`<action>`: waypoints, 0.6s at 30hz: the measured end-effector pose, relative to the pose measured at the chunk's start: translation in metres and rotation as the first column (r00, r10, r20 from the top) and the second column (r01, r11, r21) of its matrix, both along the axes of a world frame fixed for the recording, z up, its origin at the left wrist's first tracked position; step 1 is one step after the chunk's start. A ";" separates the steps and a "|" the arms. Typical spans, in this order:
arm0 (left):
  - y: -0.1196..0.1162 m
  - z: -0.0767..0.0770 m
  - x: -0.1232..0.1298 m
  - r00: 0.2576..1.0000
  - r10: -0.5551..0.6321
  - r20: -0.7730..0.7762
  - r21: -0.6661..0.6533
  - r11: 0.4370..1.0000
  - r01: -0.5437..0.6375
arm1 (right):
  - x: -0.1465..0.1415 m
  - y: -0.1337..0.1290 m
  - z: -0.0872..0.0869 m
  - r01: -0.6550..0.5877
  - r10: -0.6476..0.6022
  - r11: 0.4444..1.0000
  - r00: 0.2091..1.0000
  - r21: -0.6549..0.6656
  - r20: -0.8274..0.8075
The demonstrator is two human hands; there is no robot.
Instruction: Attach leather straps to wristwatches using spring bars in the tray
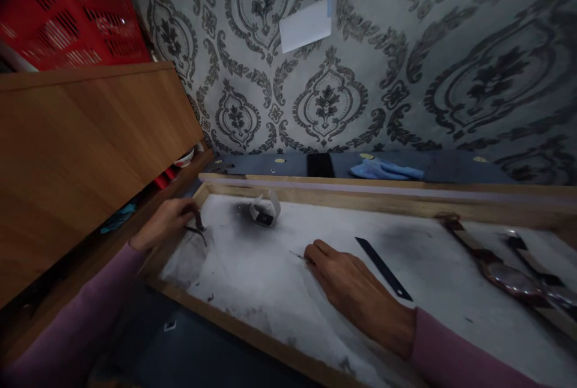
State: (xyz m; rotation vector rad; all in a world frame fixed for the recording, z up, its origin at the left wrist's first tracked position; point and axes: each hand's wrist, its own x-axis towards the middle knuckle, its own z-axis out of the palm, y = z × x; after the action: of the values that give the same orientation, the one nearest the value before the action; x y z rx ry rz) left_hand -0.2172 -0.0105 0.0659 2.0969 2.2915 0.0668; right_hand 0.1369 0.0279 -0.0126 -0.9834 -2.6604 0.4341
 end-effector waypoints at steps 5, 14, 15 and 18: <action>0.012 0.004 0.015 0.960 -0.161 0.229 -0.018 0.985 0.169 | 0.001 0.001 0.003 -0.005 0.005 1.000 1.000 0.004 -0.025; 0.034 -0.017 0.044 0.915 -0.300 0.269 -0.111 0.934 0.339 | 0.004 0.005 -0.002 -0.016 0.019 0.996 0.999 -0.083 0.027; 0.036 -0.018 0.042 0.921 -0.290 0.260 -0.122 0.936 0.329 | 0.005 0.006 -0.003 -0.016 0.018 0.996 0.999 -0.090 0.028; 0.043 -0.019 0.033 0.939 -0.255 0.230 -0.153 0.943 0.294 | 0.007 0.009 -0.006 -0.005 0.009 0.994 0.999 -0.111 0.033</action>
State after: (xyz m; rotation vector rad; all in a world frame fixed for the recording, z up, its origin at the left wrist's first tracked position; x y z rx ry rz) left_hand -0.1844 0.0325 0.0468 2.1743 1.7963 0.0580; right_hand 0.1434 0.0365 -0.0187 -1.0215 -2.6958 0.5777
